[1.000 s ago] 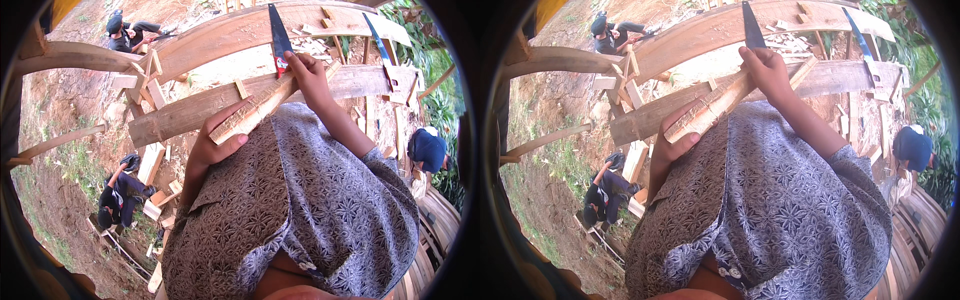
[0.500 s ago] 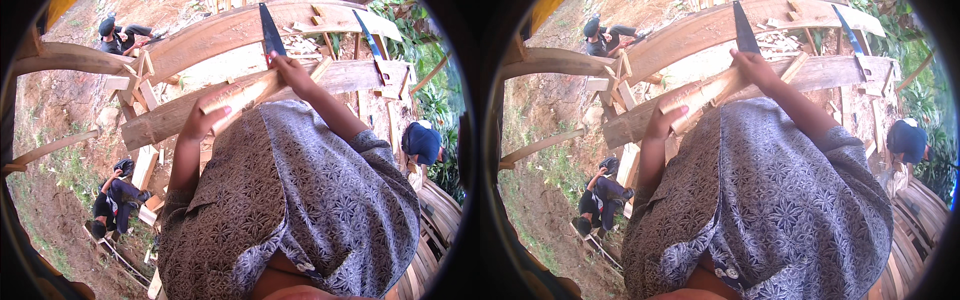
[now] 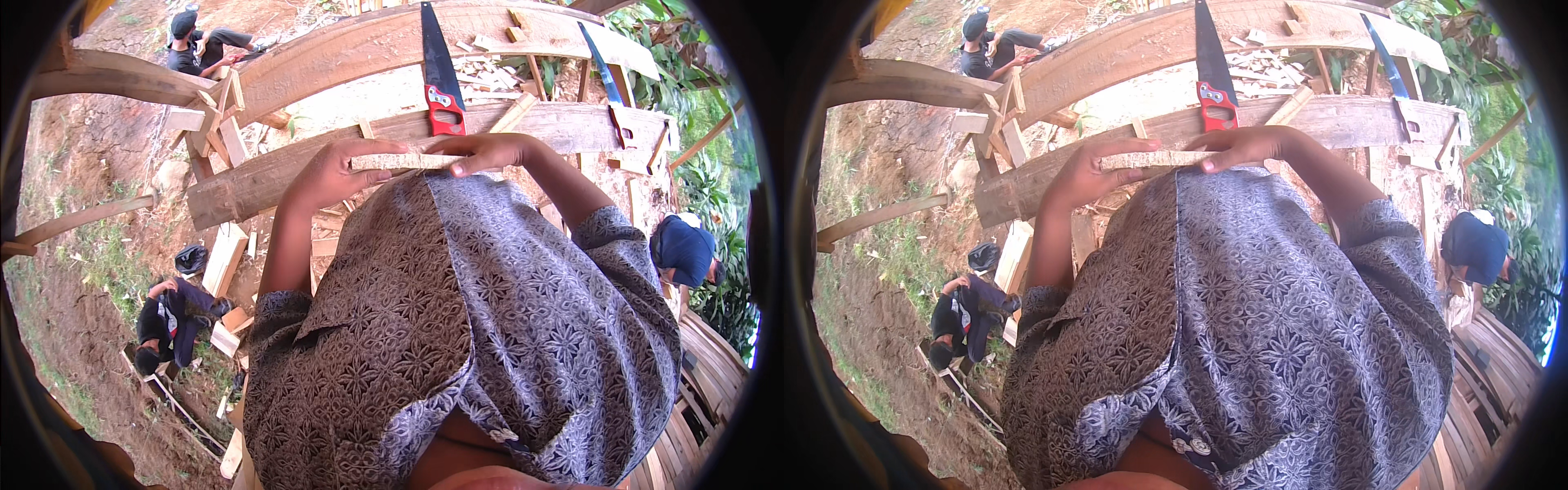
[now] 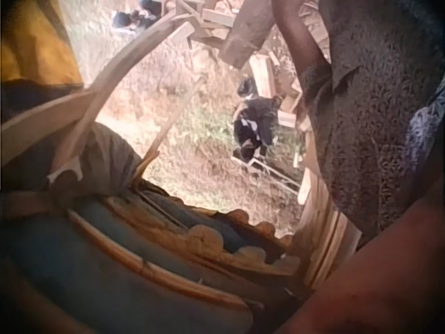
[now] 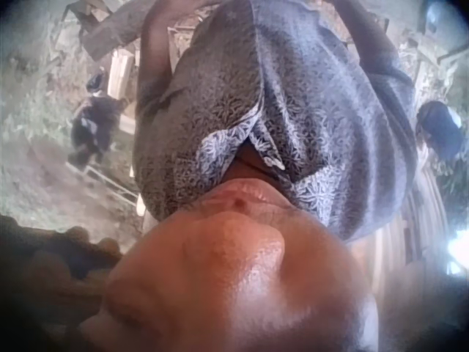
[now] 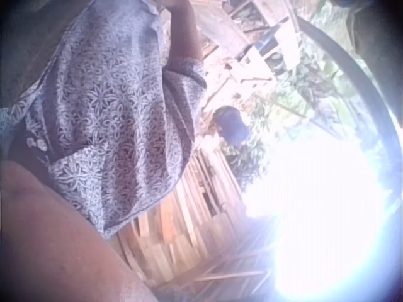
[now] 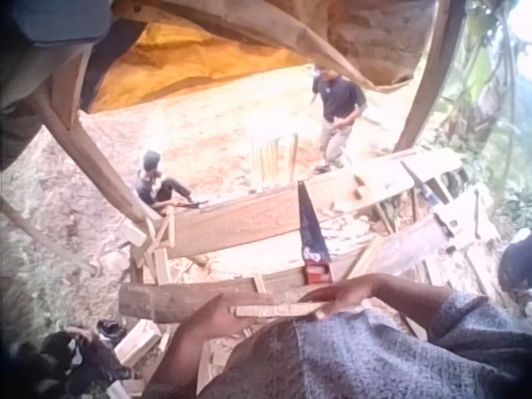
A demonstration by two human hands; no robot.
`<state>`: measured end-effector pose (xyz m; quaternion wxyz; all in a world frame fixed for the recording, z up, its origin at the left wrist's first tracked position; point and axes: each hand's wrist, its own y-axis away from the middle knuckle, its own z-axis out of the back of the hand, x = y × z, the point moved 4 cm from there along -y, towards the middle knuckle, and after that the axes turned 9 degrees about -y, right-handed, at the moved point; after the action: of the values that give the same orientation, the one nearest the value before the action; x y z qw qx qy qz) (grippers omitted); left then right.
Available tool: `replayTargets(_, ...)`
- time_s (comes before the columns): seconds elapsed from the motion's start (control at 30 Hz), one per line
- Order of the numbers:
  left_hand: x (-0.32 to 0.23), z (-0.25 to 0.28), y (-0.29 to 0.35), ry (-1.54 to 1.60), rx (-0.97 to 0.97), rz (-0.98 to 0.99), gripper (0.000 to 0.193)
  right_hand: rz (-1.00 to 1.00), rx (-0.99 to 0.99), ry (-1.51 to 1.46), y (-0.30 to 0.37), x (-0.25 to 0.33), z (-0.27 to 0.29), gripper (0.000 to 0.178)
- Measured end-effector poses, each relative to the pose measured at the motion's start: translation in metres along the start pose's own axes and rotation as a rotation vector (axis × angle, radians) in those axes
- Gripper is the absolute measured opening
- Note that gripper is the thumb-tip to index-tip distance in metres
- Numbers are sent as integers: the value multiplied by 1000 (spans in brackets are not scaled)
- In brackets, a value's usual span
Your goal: The person uses a hand saw to cut a small wooden block that is clamped to a larger wooden beam. They saw through the block, remove the cut piece, and then proceed to saw another section of the beam.
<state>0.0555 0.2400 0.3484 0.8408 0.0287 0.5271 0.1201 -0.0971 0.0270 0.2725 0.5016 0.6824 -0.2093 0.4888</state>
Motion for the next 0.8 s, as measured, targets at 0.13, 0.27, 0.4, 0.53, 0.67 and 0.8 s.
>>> replayTargets(0.13,-4,-27,-2,-38,-85,-1,40,14,7,12,25,2,-10,79)
replayTargets(0.27,-10,-54,2,-166,-274,-11,39,61,-118,68,51,-8,-15,79)
replayTargets(0.4,-21,-64,-6,-192,-372,-11,44,67,-221,78,68,-11,-13,79)
replayTargets(0.53,-20,-79,-13,-190,-477,-6,40,71,-221,74,81,-12,-4,76)
replayTargets(0.67,-30,-92,-15,-129,-515,87,35,89,-183,91,86,-15,7,72)
replayTargets(0.8,-41,-106,-7,-178,-594,104,36,124,-149,107,88,-17,12,70)
